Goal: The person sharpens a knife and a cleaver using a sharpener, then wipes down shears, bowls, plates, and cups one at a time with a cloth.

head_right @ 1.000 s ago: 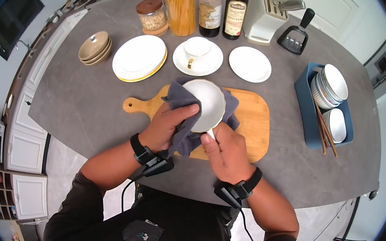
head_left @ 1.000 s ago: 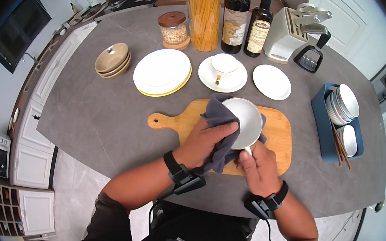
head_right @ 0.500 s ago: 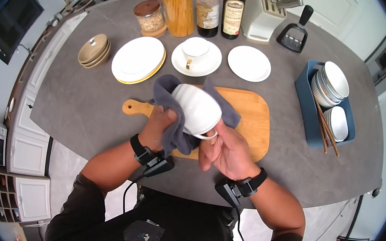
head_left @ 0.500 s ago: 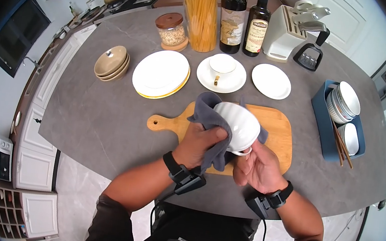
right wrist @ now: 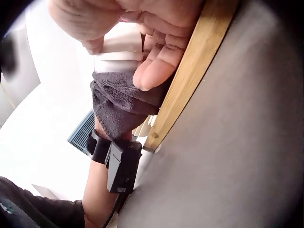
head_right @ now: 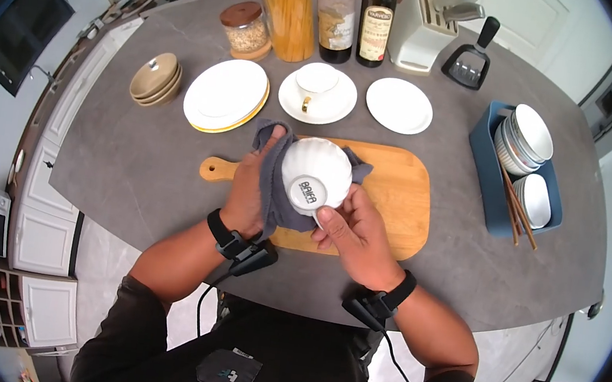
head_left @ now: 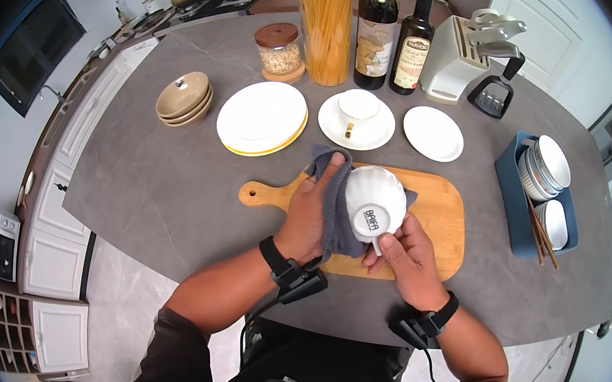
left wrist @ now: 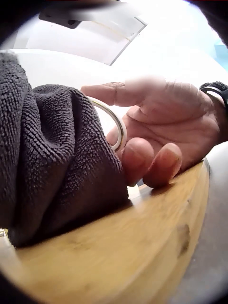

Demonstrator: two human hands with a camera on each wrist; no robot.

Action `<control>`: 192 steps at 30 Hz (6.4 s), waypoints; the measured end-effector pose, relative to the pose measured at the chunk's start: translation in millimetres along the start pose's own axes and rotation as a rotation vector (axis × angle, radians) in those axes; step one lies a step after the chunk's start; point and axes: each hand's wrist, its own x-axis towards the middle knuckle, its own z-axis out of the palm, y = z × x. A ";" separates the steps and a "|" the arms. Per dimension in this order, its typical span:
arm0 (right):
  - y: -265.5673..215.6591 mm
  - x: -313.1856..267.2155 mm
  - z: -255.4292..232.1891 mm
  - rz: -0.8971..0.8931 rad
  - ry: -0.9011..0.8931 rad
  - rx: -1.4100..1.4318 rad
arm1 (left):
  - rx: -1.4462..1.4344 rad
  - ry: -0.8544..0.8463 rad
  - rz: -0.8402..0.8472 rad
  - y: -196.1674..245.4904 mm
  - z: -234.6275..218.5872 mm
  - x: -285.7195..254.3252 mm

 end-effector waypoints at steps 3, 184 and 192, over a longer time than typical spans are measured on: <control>0.3 0.7 -2.1 -0.045 0.003 0.013 | -0.003 -0.008 0.002 3.1 4.2 -1.4; -12.4 -0.6 -17.6 -0.482 0.182 -0.865 | 0.921 -0.432 0.507 -8.0 -0.9 -5.3; -14.3 -4.4 -18.2 -0.486 0.192 -0.961 | 1.227 -0.306 0.721 -4.6 3.5 -10.9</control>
